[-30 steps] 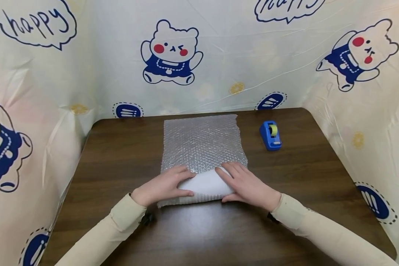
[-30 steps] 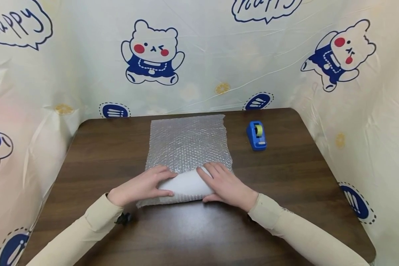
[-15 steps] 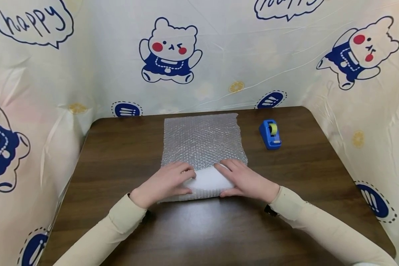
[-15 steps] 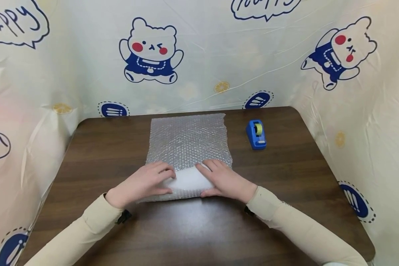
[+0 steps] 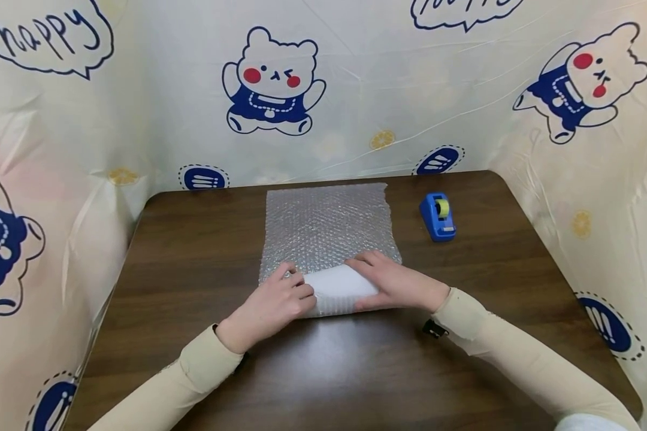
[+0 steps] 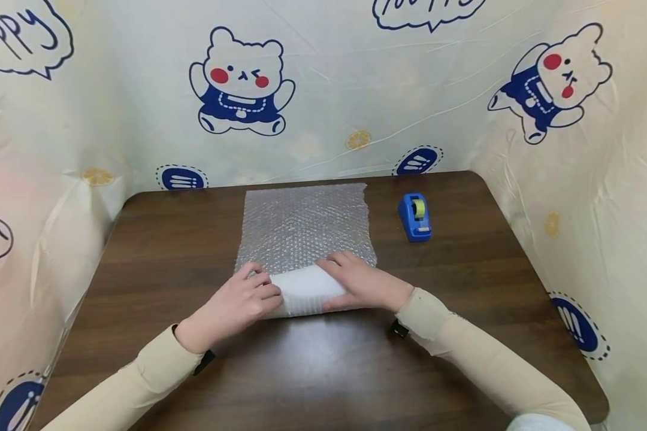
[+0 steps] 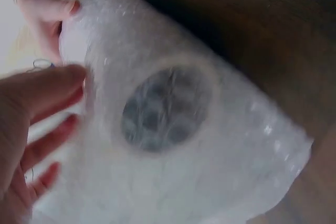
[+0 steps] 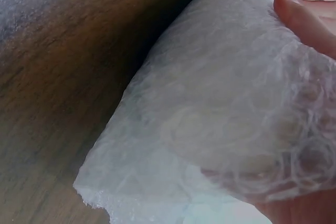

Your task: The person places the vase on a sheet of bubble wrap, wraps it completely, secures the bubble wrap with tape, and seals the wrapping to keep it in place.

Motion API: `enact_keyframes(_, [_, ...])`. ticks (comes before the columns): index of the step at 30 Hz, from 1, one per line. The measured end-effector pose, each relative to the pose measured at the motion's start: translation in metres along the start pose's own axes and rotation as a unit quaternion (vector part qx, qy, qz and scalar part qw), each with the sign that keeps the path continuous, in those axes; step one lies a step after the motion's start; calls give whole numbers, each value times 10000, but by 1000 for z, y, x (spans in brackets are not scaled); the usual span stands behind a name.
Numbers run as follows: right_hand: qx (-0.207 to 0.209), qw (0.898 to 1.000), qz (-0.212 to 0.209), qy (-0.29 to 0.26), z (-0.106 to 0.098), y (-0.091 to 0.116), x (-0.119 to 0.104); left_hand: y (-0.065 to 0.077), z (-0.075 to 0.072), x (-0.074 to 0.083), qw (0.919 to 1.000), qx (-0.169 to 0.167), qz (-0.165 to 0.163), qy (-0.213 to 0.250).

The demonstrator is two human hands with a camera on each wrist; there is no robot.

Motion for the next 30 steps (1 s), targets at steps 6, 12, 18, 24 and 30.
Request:
enact_keyframes(6, [-67, 9999, 102, -114, 0, -2, 3, 4, -2, 1, 9946, 739, -733, -28])
enact_keyframes(12, [30, 9998, 156, -95, -2, -3, 7, 4, 16, -4, 9899, 639, -1268, 19])
enact_keyframes(18, [114, 9999, 123, -20, 0, -3, 8, 10, 51, -19, 9813, -178, -1915, 34])
enact_keyframes(24, [9, 9997, 223, -105, 2, -5, 9, 12, 62, -28, 9811, -297, -1913, 69])
enact_keyframes(30, [-28, 9998, 159, -142, 2, -4, 9, 11, 64, -34, 9827, -95, -1830, 272])
Point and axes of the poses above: each hand's wrist, its own y-axis away from the middle knuckle, its own z-axis out of the palm, x = y × z, the point moved 10 cm from there along -y, towards the middle knuckle, and after that the axes turned 15 degrees about y, right-handed, at the moved point
